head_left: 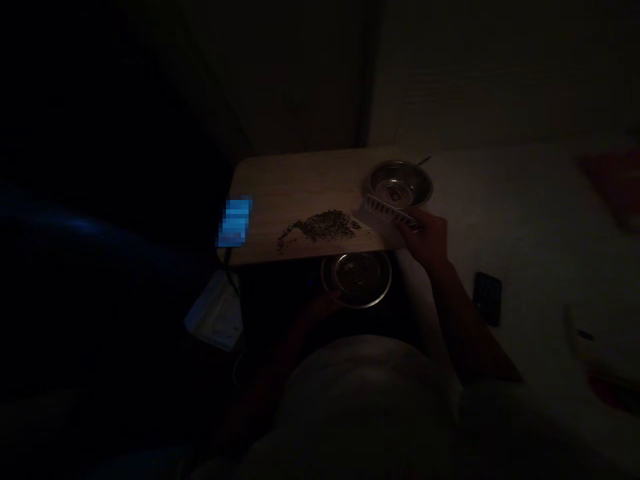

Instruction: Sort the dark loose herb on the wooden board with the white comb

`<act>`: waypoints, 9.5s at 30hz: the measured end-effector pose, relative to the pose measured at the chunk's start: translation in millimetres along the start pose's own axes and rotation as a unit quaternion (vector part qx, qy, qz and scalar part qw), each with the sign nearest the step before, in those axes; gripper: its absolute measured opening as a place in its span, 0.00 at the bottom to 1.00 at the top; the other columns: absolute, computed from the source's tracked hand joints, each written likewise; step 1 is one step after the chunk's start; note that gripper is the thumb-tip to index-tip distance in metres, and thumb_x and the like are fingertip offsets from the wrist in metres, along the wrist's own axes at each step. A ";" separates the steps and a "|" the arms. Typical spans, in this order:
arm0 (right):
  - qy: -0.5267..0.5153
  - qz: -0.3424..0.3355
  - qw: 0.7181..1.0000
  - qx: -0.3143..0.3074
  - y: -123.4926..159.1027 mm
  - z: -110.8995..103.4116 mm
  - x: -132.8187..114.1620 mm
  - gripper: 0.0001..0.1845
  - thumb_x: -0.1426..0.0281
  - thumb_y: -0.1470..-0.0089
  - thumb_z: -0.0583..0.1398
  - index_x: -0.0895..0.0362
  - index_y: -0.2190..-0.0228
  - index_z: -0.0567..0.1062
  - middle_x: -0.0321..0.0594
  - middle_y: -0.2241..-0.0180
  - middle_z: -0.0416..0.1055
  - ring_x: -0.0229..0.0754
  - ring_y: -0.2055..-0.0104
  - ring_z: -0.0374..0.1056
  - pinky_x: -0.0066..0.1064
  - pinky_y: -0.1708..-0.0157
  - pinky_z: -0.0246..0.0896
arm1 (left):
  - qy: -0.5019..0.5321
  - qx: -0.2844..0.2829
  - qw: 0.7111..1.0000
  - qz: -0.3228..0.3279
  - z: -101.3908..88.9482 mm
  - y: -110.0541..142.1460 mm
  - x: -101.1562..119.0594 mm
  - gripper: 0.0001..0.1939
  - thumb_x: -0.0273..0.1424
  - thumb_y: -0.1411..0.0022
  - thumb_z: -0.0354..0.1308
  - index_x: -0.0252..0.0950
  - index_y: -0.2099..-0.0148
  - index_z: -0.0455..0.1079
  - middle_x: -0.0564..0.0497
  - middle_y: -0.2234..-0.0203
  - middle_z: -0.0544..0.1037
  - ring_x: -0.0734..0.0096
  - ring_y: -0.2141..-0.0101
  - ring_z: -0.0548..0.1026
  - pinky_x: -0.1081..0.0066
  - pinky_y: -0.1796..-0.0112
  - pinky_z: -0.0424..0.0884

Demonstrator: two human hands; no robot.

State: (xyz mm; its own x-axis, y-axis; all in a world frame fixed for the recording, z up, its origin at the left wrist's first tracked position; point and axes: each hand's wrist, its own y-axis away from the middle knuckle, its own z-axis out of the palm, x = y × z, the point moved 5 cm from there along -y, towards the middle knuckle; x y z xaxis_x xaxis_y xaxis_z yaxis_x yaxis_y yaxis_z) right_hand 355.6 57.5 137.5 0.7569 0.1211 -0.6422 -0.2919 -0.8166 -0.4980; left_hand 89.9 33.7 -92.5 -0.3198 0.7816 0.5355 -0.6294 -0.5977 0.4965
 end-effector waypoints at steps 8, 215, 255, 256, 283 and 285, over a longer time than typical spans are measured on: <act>0.021 0.019 0.999 0.014 15.1 -20.4 6.4 0.11 0.63 0.49 0.63 0.55 0.66 0.80 0.39 0.69 0.79 0.45 0.70 0.74 0.34 0.68 0.67 | -0.019 0.026 0.999 -0.016 -6.1 -0.6 -1.9 0.24 0.31 0.54 0.71 0.35 0.53 0.76 0.43 0.56 0.81 0.44 0.44 0.70 0.46 0.39 0.55; -0.084 0.003 0.989 -0.123 25.6 -15.7 -3.2 0.09 0.63 0.49 0.65 0.55 0.68 0.81 0.38 0.70 0.79 0.42 0.69 0.74 0.31 0.69 0.65 | -0.036 -0.037 0.999 0.004 18.6 -0.2 7.5 0.21 0.27 0.45 0.62 0.29 0.48 0.71 0.40 0.54 0.80 0.43 0.40 0.64 0.45 0.40 0.53; 0.036 0.042 0.995 0.079 17.9 -29.6 6.3 0.12 0.60 0.47 0.62 0.54 0.68 0.79 0.37 0.75 0.76 0.41 0.74 0.70 0.30 0.74 0.63 | -0.009 -0.025 1.000 -0.003 -6.3 -7.0 -4.8 0.25 0.30 0.50 0.68 0.33 0.49 0.72 0.43 0.54 0.80 0.46 0.41 0.66 0.46 0.38 0.50; 0.042 0.043 0.995 0.081 17.9 -30.8 6.6 0.12 0.60 0.47 0.62 0.54 0.69 0.79 0.37 0.75 0.76 0.41 0.74 0.70 0.30 0.74 0.63 | -0.010 -0.021 1.000 -0.010 -6.4 -6.9 -5.3 0.24 0.31 0.50 0.68 0.33 0.50 0.73 0.43 0.55 0.81 0.46 0.41 0.67 0.46 0.38 0.50; -0.021 0.022 0.999 -0.014 19.5 -9.1 -11.8 0.11 0.62 0.49 0.63 0.55 0.67 0.80 0.38 0.70 0.79 0.44 0.70 0.73 0.33 0.69 0.67 | -0.011 -0.024 1.000 -0.006 3.3 -1.5 -0.4 0.27 0.29 0.50 0.67 0.34 0.46 0.71 0.43 0.52 0.79 0.44 0.39 0.63 0.44 0.38 0.50; -0.026 0.027 0.999 -0.018 19.8 -9.1 -11.7 0.11 0.62 0.49 0.63 0.55 0.67 0.80 0.38 0.70 0.79 0.44 0.71 0.73 0.33 0.70 0.67 | -0.013 -0.034 0.999 -0.011 4.5 -1.3 -0.7 0.24 0.30 0.49 0.66 0.34 0.48 0.72 0.43 0.52 0.79 0.45 0.39 0.63 0.45 0.37 0.50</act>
State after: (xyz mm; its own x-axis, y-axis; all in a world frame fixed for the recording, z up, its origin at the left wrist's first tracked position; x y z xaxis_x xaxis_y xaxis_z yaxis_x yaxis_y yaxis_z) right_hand 346.3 34.8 140.5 0.7084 0.1047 -0.6980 -0.3094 -0.8428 -0.4404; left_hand 94.2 33.1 -90.4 -0.2884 0.7889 0.5427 -0.6827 -0.5668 0.4611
